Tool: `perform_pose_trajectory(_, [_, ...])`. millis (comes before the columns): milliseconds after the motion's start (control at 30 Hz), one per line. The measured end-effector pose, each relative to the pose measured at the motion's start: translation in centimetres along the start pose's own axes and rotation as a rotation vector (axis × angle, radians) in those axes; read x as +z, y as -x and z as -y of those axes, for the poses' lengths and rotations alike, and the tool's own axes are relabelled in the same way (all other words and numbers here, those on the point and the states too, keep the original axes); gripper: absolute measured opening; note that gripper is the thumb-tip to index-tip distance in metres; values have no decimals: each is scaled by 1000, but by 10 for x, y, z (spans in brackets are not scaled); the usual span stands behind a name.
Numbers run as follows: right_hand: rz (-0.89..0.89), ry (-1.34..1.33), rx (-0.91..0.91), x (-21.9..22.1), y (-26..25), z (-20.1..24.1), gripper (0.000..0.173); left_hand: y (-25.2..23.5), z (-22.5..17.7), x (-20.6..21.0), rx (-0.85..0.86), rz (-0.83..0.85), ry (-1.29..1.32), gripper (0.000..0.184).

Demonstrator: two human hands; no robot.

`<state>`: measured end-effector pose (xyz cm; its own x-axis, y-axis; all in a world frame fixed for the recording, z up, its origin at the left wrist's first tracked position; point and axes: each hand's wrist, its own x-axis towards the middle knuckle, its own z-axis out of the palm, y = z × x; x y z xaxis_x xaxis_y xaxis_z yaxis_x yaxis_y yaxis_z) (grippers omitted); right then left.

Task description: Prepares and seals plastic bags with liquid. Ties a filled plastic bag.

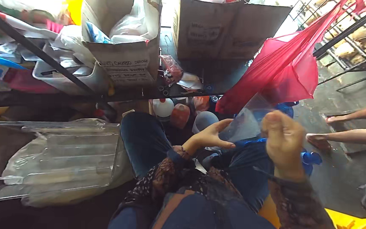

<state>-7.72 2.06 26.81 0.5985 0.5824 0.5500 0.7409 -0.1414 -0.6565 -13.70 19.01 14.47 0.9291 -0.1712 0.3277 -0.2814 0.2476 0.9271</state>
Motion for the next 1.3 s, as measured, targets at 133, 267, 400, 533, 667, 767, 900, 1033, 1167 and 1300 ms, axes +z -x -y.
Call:
perform_pose_trajectory(133, [13,91,147,39,38,-32,45,17,39,11,-148,-249,-225,64])
perform_pose_trajectory(267, [15,134,291,73,66,-57,39,36,77,13,-256,-354,-304,60])
perform_pose_trajectory(400, [28,192,443,101,85,-76,38,50,114,12,-335,-380,-286,64])
perform_pose_trajectory(533, [87,225,594,116,95,-91,39,51,138,7,-552,-278,-197,60])
perform_pose_trajectory(667, [171,223,742,119,98,-104,41,52,152,6,-699,-198,-217,50])
perform_pose_trajectory(767, [223,238,788,123,98,-112,41,51,160,4,-778,-155,-252,46])
perform_pose_trajectory(900, [268,244,827,127,96,-119,42,50,170,0,-818,-120,-308,39])
perform_pose_trajectory(1033, [309,241,872,132,91,-126,43,48,173,-3,-849,-97,-332,39])
perform_pose_trajectory(1167, [341,252,897,138,88,-133,45,47,176,-6,-849,-74,-340,36])
perform_pose_trajectory(1300, [367,274,923,142,84,-138,46,47,178,-6,-844,-47,-350,35])
